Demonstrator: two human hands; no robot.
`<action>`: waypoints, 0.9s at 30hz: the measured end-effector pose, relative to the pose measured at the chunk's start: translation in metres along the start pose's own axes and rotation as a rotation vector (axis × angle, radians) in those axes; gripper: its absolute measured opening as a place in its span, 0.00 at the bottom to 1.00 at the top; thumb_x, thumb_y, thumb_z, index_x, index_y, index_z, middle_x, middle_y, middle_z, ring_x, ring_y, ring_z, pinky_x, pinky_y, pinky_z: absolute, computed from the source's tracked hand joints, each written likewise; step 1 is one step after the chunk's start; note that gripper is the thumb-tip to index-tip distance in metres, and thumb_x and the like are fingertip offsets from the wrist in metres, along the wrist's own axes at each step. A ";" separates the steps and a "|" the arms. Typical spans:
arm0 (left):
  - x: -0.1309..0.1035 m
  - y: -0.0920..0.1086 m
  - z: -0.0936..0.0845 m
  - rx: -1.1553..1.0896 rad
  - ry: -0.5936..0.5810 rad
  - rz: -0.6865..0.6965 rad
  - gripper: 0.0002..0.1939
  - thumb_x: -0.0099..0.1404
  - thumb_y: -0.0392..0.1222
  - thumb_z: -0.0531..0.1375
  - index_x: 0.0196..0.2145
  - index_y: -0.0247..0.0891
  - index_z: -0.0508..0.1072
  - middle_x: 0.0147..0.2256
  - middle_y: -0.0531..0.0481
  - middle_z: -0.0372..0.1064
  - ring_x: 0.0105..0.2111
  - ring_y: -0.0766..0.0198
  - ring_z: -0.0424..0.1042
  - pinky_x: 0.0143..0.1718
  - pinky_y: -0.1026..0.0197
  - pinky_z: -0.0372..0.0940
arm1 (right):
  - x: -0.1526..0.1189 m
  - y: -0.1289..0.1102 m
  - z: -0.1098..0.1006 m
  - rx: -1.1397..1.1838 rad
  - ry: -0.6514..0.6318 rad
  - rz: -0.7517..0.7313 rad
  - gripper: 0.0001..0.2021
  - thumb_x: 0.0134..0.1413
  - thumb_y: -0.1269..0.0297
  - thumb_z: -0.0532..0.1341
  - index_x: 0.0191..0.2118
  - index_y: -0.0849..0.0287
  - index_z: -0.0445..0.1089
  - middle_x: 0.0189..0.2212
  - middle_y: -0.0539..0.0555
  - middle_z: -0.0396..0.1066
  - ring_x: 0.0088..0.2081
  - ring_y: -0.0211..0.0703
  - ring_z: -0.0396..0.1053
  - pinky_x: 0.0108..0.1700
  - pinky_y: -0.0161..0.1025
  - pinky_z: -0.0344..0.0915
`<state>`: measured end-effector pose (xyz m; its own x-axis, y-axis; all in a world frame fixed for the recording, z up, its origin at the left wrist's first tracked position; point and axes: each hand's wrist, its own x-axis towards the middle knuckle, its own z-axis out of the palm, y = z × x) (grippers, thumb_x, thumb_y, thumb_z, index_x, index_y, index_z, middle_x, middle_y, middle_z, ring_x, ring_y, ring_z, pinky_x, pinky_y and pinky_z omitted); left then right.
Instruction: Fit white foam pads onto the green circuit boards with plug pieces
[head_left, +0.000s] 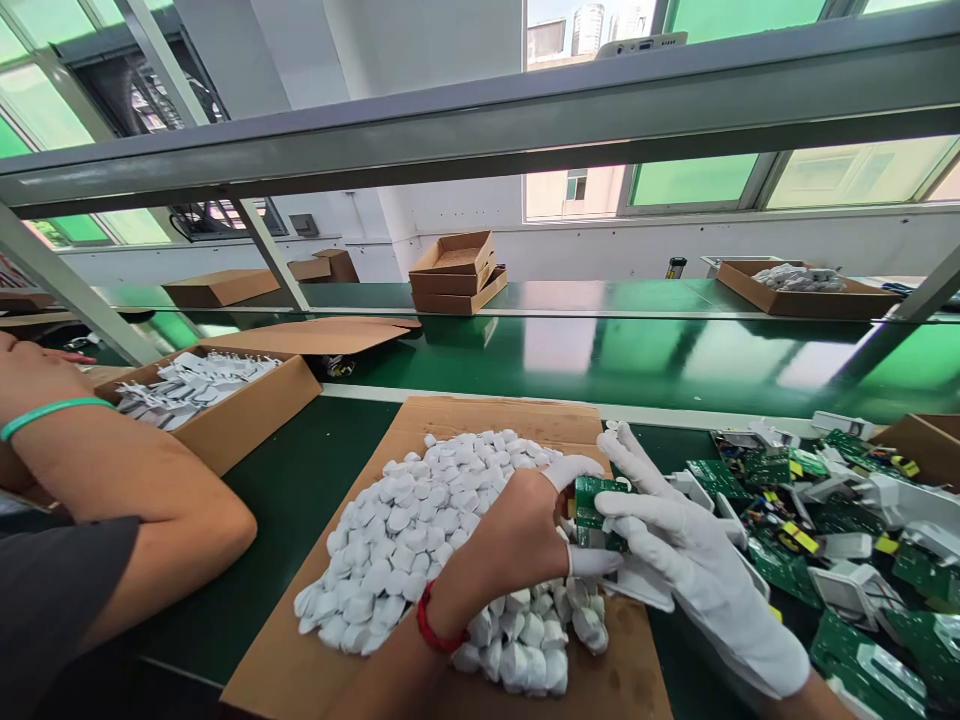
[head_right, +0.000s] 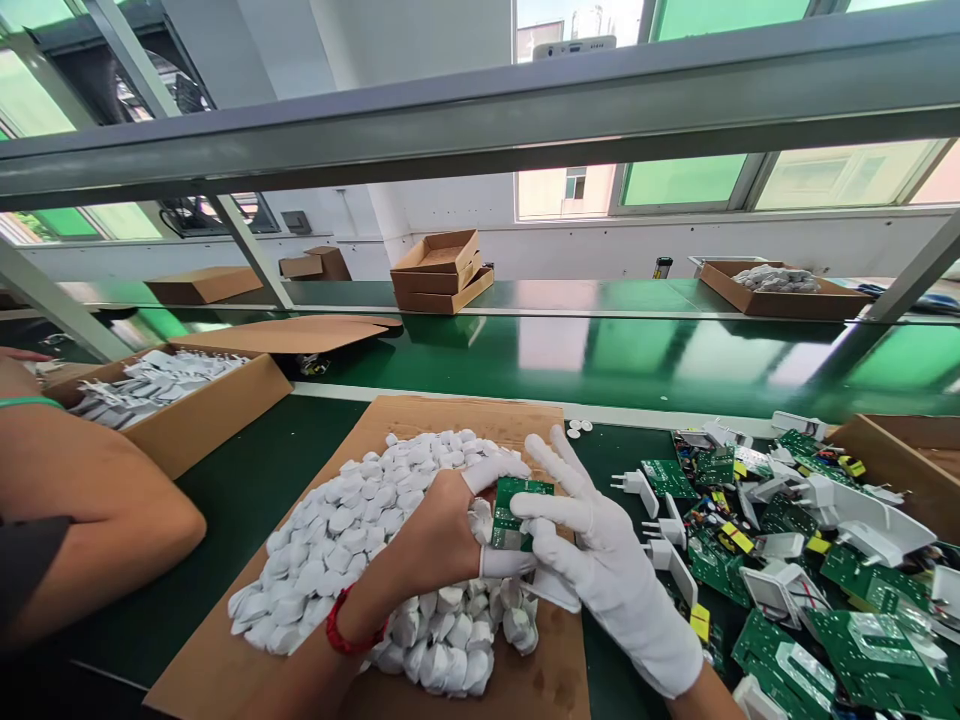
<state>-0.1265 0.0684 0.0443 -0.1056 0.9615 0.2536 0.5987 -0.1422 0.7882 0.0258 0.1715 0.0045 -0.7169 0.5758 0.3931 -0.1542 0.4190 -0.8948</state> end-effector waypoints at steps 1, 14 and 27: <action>0.000 0.000 0.000 0.024 0.003 0.019 0.17 0.49 0.38 0.68 0.39 0.41 0.72 0.26 0.57 0.67 0.26 0.66 0.64 0.27 0.67 0.58 | 0.001 0.000 0.000 -0.022 0.009 0.006 0.11 0.52 0.54 0.62 0.39 0.48 0.78 0.60 0.50 0.59 0.65 0.57 0.45 0.64 0.56 0.44; 0.000 -0.007 0.001 0.134 0.035 0.178 0.19 0.51 0.44 0.68 0.41 0.39 0.69 0.36 0.49 0.71 0.32 0.61 0.68 0.35 0.62 0.62 | -0.002 0.008 0.009 0.169 0.003 0.081 0.26 0.54 0.49 0.60 0.59 0.45 0.62 0.62 0.54 0.57 0.60 0.54 0.58 0.59 0.50 0.59; -0.004 -0.011 -0.004 0.326 0.127 0.387 0.18 0.47 0.37 0.66 0.38 0.40 0.70 0.28 0.51 0.63 0.29 0.62 0.61 0.33 0.59 0.56 | -0.005 -0.004 0.022 0.588 -0.239 0.417 0.21 0.49 0.54 0.66 0.49 0.55 0.69 0.36 0.53 0.71 0.34 0.42 0.69 0.37 0.40 0.73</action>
<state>-0.1358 0.0648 0.0368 0.0888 0.8141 0.5739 0.8270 -0.3814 0.4131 0.0150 0.1509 0.0016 -0.9128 0.4083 0.0012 -0.1271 -0.2814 -0.9511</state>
